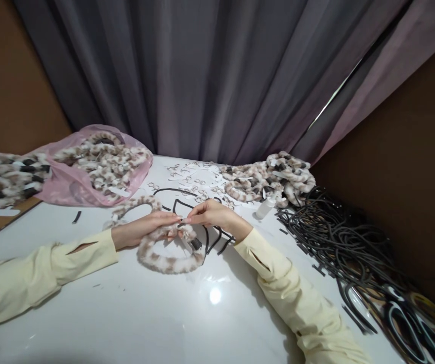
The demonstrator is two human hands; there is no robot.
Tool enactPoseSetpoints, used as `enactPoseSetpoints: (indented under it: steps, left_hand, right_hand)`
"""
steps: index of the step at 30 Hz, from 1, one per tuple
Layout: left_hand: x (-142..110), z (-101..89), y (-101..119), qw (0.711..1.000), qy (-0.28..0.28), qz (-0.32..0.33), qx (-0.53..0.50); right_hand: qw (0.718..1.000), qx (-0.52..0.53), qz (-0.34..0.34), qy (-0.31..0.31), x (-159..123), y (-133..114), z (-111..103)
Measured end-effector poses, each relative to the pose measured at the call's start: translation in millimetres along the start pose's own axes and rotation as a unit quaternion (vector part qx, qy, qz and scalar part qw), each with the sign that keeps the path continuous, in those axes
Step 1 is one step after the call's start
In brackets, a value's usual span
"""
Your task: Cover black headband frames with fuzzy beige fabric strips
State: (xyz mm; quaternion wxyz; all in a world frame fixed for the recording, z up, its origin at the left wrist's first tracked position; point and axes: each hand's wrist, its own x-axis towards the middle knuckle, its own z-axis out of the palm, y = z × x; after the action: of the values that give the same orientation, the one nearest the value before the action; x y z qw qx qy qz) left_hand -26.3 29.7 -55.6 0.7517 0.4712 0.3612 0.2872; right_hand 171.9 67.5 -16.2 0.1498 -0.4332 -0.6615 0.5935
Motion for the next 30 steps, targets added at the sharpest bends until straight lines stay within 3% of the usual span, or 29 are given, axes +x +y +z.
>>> enactPoseSetpoints:
  steps: [4,11,21,30]
  left_hand:
    - [1,-0.2,-1,1.000,0.008,0.008,-0.005]
    - [-1,1.1,0,1.000,0.014,0.014,0.004]
    - [-2,2.7,1,0.998,0.030,0.038,0.034]
    - [-2,1.3,-1,0.997,0.039,0.054,0.044]
  right_hand:
    - [0.997,-0.047,-0.024,0.050,0,-2,5]
    - [0.994,-0.073,-0.054,0.063,0,-3,7]
    - [0.994,-0.082,-0.047,0.064,-4,-9,8]
    - [0.995,-0.094,-0.030,0.029,-6,-10,4]
